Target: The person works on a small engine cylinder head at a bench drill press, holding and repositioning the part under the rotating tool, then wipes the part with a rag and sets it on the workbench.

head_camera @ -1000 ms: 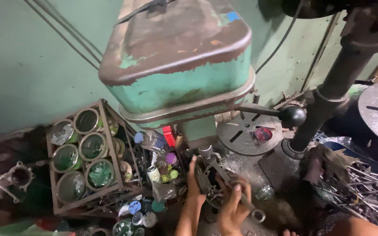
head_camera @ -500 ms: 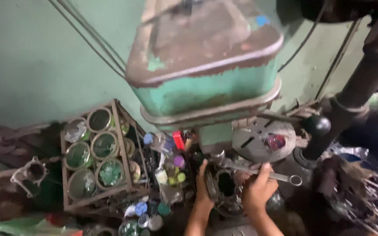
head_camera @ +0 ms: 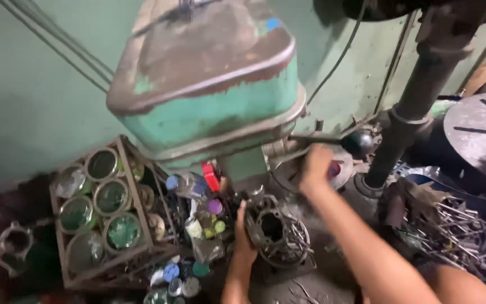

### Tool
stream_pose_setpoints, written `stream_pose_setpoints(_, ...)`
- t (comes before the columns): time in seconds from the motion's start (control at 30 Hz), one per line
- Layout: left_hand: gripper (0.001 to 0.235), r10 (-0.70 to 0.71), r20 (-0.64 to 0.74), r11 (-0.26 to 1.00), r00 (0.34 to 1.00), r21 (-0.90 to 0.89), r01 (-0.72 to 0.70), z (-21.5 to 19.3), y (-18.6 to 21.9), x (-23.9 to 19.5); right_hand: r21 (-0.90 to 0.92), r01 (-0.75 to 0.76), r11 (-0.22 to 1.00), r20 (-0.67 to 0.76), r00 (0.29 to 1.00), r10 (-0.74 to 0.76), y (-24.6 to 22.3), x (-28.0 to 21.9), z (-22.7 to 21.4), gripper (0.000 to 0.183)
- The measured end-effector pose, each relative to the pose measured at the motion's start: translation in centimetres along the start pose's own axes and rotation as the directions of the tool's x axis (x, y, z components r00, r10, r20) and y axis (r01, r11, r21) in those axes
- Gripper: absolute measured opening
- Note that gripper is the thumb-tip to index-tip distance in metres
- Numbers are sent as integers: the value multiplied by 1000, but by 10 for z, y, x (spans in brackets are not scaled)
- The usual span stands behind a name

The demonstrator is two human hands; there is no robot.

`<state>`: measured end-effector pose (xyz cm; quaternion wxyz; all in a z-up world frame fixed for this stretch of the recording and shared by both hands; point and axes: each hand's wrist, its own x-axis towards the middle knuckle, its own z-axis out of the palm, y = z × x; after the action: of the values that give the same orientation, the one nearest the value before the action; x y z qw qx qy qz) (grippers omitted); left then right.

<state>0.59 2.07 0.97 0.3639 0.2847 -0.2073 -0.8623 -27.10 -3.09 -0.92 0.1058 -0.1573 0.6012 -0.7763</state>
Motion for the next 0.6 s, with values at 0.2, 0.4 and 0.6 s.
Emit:
stream_pose_setpoints(0.2, 59, 151, -109, 988, 983, 45, -147, -5, -23, -8, -461, 213, 862, 490, 870, 47, -90, -69, -79, 54)
stream_pose_setpoints(0.4, 57, 766, -249, 587, 593, 645, -488, -16, -27, 0, -510, -206, 835, 661, 527, 534, -75, -138, -109, 89)
stream_pose_setpoints(0.6, 48, 950, 62, 205, 305, 613, -763, 104, 111, -48, -583, -326, 744, 641, 378, 668, -60, -149, -100, 118)
